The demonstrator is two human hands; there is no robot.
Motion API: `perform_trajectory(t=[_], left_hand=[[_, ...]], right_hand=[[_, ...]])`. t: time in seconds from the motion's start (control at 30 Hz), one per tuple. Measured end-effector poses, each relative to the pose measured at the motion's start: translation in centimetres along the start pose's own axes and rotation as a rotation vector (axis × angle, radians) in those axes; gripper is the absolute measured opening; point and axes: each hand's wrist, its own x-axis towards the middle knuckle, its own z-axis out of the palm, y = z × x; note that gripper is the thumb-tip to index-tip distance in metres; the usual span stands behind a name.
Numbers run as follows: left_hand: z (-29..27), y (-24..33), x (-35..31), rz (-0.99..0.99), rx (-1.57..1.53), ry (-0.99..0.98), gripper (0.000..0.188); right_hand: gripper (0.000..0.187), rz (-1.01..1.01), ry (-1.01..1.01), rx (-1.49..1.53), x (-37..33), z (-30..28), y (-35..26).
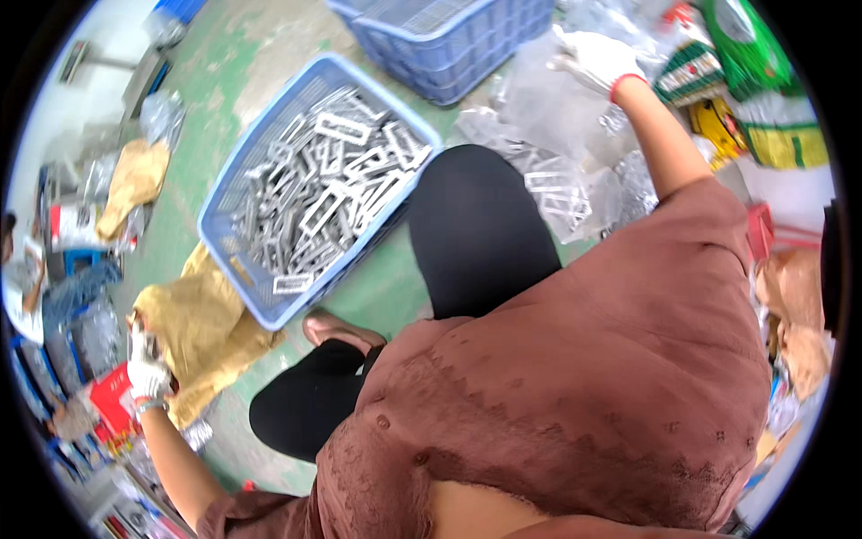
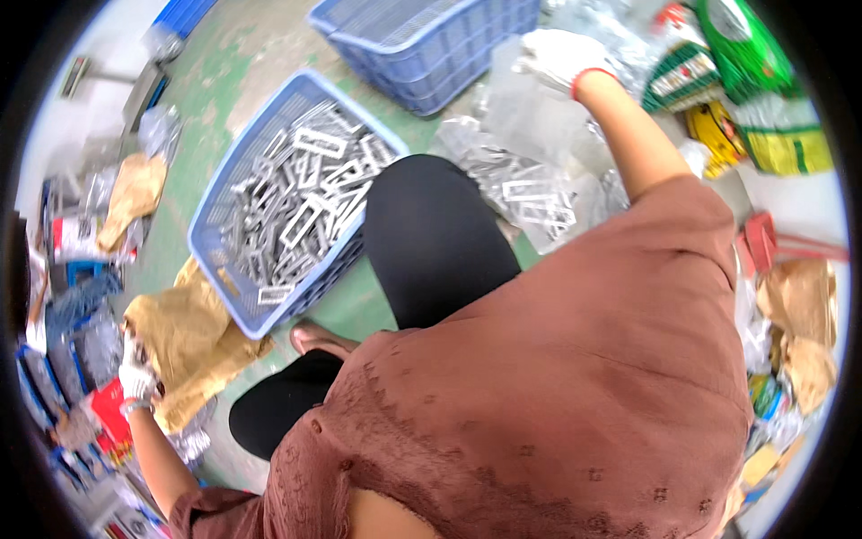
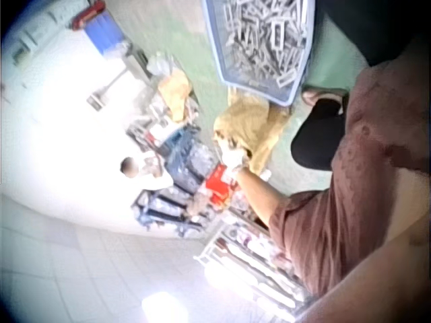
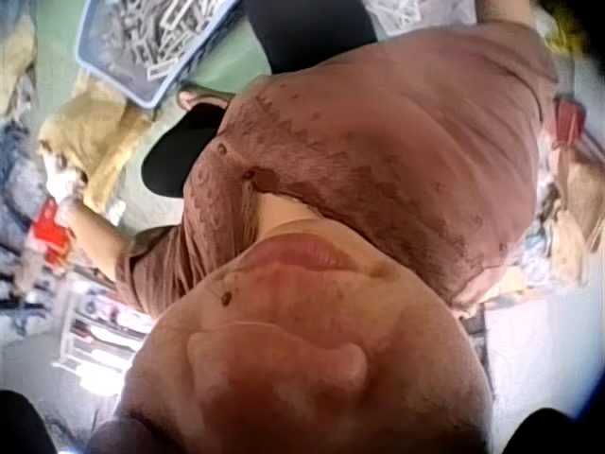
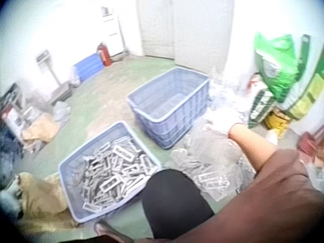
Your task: The person sits on the floor and repeatedly picks up small rectangular metal parts from a blue crate, inspects them, and places them into a yellow sack. The person handles the parts one by one or in small handfuls throughout the clip.
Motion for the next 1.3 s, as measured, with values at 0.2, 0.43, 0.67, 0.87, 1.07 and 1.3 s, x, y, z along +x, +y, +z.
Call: perform_trajectory(t=[0.2,0.43,0.67,0.87,1.07,1.3], left_hand=[[-1.9,2.7,-0.7,-0.047,0.252,-0.025,0.03],[0.1,-0.9,1.2,0.018,0.334,0.138,0.04],[-0.6,4.3,2.0,-0.048,0.316,0.08,0.046],[-2.8,7.3,-2.3,-0.163,0.296,0.074,0.039],[-1.2,7.8,-2.7,-0.163,0.204,0.237,0.047],[-1.2,9.4,-3.1,-0.237,0.369,0.203,0.05]], right_hand=[[0.046,-0.019,0.318,-0.044,-0.7,1.0,-4.4],[0.025,-0.359,0.138,-0.108,-2.6,-7.8,-16.4],[0.018,-1.21,-0.283,-0.166,-12.5,-19.0,-30.3],[0.018,-1.266,-0.349,-0.21,-12.6,-15.9,-31.9],[0.018,-1.175,-0.36,-0.344,-11.6,-11.5,-33.0],[0.018,-1.158,-0.339,-0.409,-11.0,-7.7,-34.7]])
